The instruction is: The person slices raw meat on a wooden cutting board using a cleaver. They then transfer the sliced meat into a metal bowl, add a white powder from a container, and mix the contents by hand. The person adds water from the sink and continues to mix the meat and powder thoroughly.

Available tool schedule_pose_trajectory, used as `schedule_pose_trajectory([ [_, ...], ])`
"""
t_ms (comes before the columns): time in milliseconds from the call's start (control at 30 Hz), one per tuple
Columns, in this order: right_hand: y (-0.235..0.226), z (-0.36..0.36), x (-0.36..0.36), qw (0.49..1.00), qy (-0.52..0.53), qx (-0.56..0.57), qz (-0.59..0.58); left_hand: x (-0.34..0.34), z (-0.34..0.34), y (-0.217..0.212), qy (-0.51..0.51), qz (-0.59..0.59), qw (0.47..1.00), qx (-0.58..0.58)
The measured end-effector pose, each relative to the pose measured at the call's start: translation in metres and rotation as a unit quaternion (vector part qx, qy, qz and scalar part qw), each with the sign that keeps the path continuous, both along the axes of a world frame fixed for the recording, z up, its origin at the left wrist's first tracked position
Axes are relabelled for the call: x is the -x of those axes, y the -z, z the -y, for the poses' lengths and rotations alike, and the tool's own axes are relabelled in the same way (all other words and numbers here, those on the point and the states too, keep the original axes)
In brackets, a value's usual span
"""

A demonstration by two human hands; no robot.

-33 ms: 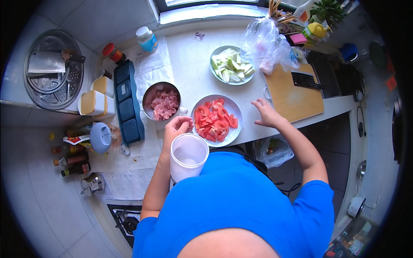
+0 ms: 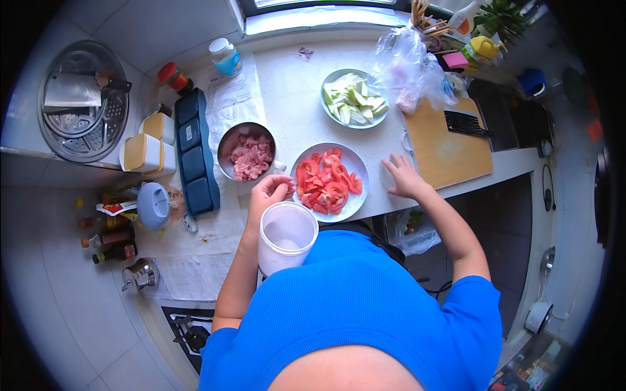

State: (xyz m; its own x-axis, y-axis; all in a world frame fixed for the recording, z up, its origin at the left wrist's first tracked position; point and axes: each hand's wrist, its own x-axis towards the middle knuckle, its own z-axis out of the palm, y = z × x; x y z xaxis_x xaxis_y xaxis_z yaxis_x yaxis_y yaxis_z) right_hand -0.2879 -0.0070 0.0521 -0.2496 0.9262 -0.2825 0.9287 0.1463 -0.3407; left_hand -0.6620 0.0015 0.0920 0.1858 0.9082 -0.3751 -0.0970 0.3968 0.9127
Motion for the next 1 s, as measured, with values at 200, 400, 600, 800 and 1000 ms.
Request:
schedule_pose_trajectory([
  [200, -0.066, 0.026, 0.125, 0.890, -0.055, 0.102, -0.442, 0.021, 0.003, 0.027, -0.096, 0.054, 0.994, -0.020],
  [400, -0.063, 0.048, 0.227, 0.789, -0.109, 0.263, -0.544, 0.033, -0.008, 0.022, -0.228, -0.008, 0.973, -0.046],
  [600, -0.078, 0.001, 0.228, 0.802, -0.021, 0.192, -0.565, 0.042, -0.060, 0.019, -0.190, -0.293, 0.893, -0.283],
  [800, -0.093, -0.049, 0.186, 0.976, -0.095, -0.093, -0.174, 0.053, -0.094, 0.052, 0.105, -0.501, 0.836, -0.198],
  [1000, -0.085, -0.084, 0.193, 0.986, -0.070, -0.093, -0.123, 0.048, -0.103, 0.065, 0.126, -0.538, 0.796, -0.247],
])
